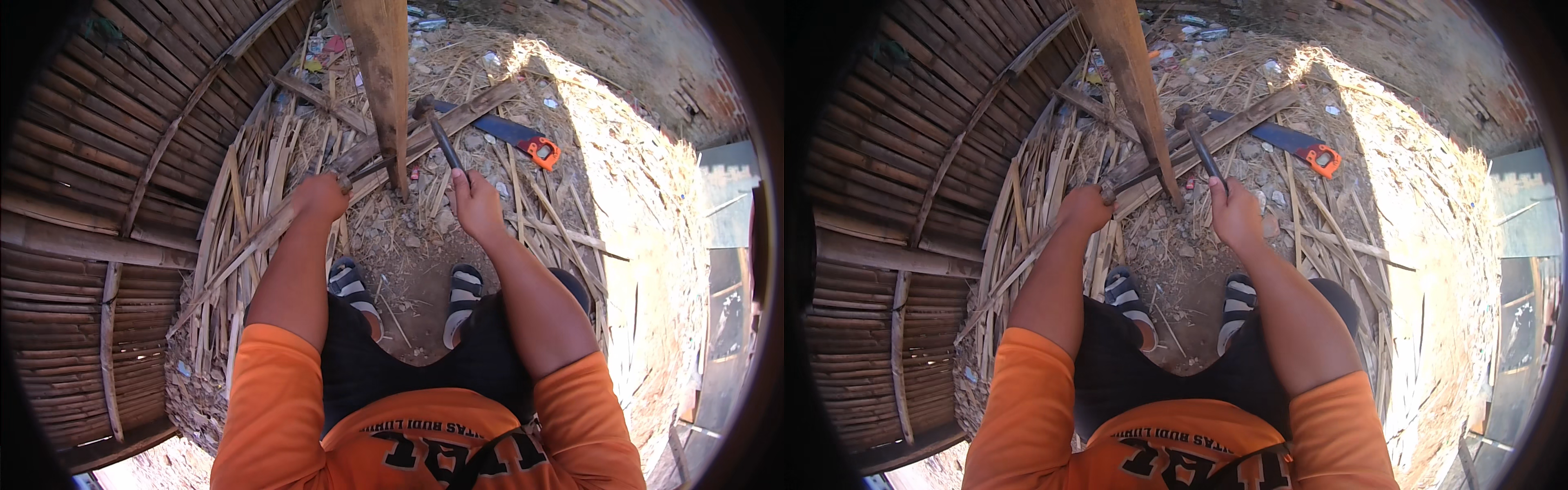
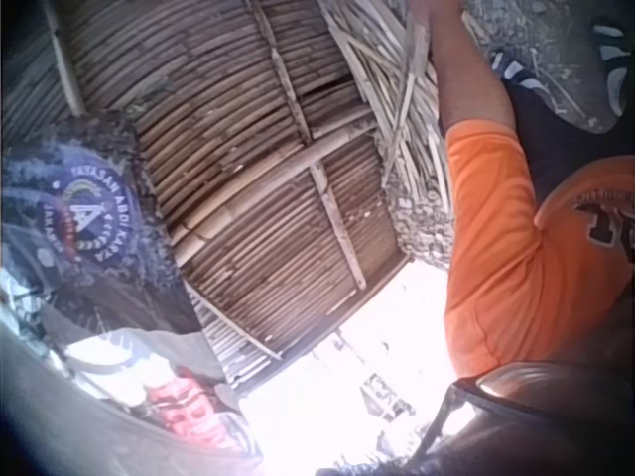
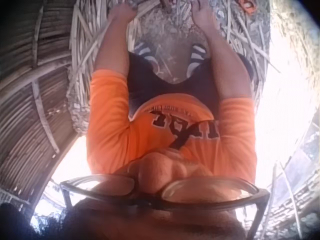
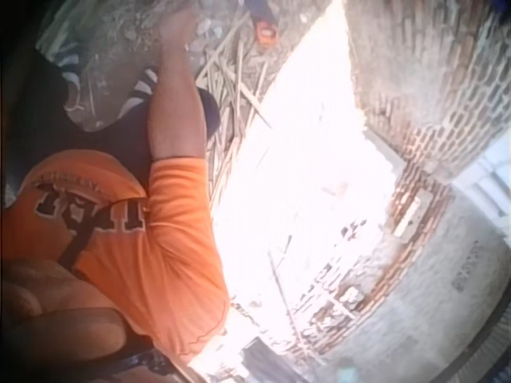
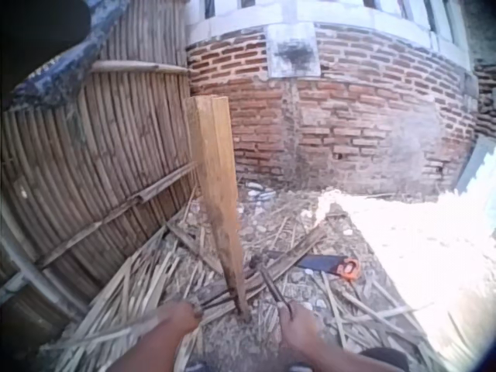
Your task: The person uses a hammer to strike a knife held against a piece of wood to split or trim it while sitting on a dirt floor.
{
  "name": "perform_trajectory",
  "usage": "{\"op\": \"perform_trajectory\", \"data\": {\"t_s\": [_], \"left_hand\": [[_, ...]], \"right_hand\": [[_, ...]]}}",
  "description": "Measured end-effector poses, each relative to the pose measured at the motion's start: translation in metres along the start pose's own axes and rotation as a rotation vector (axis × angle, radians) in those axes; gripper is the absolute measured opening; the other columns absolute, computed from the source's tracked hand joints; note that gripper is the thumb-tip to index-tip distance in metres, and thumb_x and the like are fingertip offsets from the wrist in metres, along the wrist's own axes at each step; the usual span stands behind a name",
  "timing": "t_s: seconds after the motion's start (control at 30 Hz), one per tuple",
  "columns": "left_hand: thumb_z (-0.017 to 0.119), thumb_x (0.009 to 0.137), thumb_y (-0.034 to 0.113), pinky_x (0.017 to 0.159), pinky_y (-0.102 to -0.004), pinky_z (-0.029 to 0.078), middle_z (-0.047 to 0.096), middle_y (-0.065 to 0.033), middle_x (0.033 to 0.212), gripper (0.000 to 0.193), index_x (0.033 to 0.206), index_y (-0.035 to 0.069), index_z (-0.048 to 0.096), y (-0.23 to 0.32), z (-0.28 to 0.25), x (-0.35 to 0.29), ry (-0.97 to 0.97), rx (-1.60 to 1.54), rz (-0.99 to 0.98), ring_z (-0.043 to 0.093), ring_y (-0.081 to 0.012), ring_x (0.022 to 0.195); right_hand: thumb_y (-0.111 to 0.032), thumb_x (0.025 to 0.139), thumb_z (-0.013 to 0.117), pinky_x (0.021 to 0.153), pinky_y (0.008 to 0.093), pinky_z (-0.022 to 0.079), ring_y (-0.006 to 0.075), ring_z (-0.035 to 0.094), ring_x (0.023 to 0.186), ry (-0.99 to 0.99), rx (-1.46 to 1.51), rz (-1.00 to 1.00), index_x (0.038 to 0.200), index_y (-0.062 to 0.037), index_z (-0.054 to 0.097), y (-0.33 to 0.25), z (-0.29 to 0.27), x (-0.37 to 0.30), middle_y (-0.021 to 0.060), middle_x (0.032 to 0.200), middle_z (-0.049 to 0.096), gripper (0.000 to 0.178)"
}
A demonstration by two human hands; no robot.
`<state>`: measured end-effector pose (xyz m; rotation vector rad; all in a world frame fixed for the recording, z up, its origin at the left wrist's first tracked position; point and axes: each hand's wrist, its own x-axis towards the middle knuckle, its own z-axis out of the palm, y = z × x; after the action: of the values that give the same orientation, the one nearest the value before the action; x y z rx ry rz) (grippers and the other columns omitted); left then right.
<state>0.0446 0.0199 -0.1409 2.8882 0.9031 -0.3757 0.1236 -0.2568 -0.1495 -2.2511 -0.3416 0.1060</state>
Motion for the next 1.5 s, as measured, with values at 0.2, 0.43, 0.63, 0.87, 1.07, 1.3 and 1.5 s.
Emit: {"op": "perform_trajectory", "data": {"t_s": [0.2, 0.43, 0.63, 0.87, 1.07, 1.3, 1.5], "left_hand": [[0.075, 0.087, 0.045, 0.092, -0.0433, 0.057, 0.071, -0.0118, 0.120, 0.046, 0.119, 0.012, 0.071, 0.006, -0.007, 0.007, -0.051, -0.013, -0.040, 0.067, -0.0305, 0.113], [0.075, 0.088, 0.045, 0.093, -0.0444, 0.057, 0.069, -0.0125, 0.125, 0.048, 0.122, 0.010, 0.070, 0.002, -0.014, 0.018, -0.092, 0.021, -0.025, 0.067, -0.0313, 0.116], [0.076, 0.087, 0.043, 0.096, -0.0447, 0.056, 0.068, -0.0134, 0.128, 0.050, 0.124, 0.010, 0.069, 0.008, -0.017, 0.025, -0.085, 0.048, -0.020, 0.065, -0.0328, 0.118], [0.076, 0.085, 0.049, 0.093, -0.0451, 0.054, 0.072, -0.0174, 0.115, 0.054, 0.114, 0.003, 0.070, -0.003, -0.012, 0.030, -0.081, -0.003, 0.003, 0.068, -0.0342, 0.108], [0.075, 0.087, 0.043, 0.094, -0.0438, 0.056, 0.071, -0.0152, 0.121, 0.048, 0.118, 0.007, 0.071, 0.009, -0.013, 0.038, -0.125, -0.028, -0.013, 0.067, -0.0332, 0.113], [0.073, 0.089, 0.043, 0.095, -0.0437, 0.055, 0.071, -0.0145, 0.122, 0.046, 0.118, 0.007, 0.070, 0.008, -0.009, 0.039, -0.145, -0.019, -0.015, 0.067, -0.0320, 0.114], [0.073, 0.089, 0.042, 0.096, -0.0443, 0.055, 0.070, -0.0145, 0.122, 0.047, 0.121, 0.007, 0.069, 0.014, -0.015, 0.040, -0.153, -0.001, 0.015, 0.067, -0.0324, 0.115]], "right_hand": [[-0.046, 0.105, 0.046, 0.071, 0.0533, 0.050, 0.0486, 0.066, 0.080, 0.019, 0.009, 0.018, 0.094, 0.0002, 0.060, 0.002, 0.005, -0.006, 0.0264, 0.080, 0.067, 0.049], [-0.046, 0.107, 0.044, 0.067, 0.0465, 0.050, 0.0368, 0.068, 0.074, 0.051, 0.227, 0.113, 0.089, 0.0012, 0.056, -0.019, -0.018, 0.024, 0.0205, 0.069, 0.060, 0.052], [-0.044, 0.107, 0.048, 0.065, 0.0427, 0.047, 0.0295, 0.059, 0.066, 0.129, 0.293, -0.048, 0.089, 0.0008, 0.056, -0.031, -0.028, 0.038, 0.0162, 0.068, 0.059, 0.049], [-0.044, 0.106, 0.049, 0.063, 0.0430, 0.045, 0.0276, 0.056, 0.062, 0.120, 0.382, -0.012, 0.091, 0.0000, 0.057, -0.029, -0.017, 0.024, 0.0160, 0.067, 0.057, 0.047], [-0.044, 0.106, 0.050, 0.056, 0.0329, 0.044, 0.0134, 0.055, 0.058, -0.010, -0.172, 0.023, 0.093, -0.0021, 0.057, -0.001, 0.022, 0.014, 0.0043, 0.063, 0.056, 0.045], [-0.043, 0.105, 0.047, 0.065, 0.0484, 0.048, 0.0446, 0.062, 0.066, 0.094, 0.226, 0.069, 0.092, 0.0008, 0.059, -0.014, 0.004, 0.033, 0.0227, 0.069, 0.062, 0.047], [-0.042, 0.107, 0.045, 0.067, 0.0462, 0.049, 0.0431, 0.061, 0.069, -0.098, -0.084, 0.064, 0.094, 0.0013, 0.060, 0.022, 0.028, 0.026, 0.0220, 0.073, 0.062, 0.048]]}}
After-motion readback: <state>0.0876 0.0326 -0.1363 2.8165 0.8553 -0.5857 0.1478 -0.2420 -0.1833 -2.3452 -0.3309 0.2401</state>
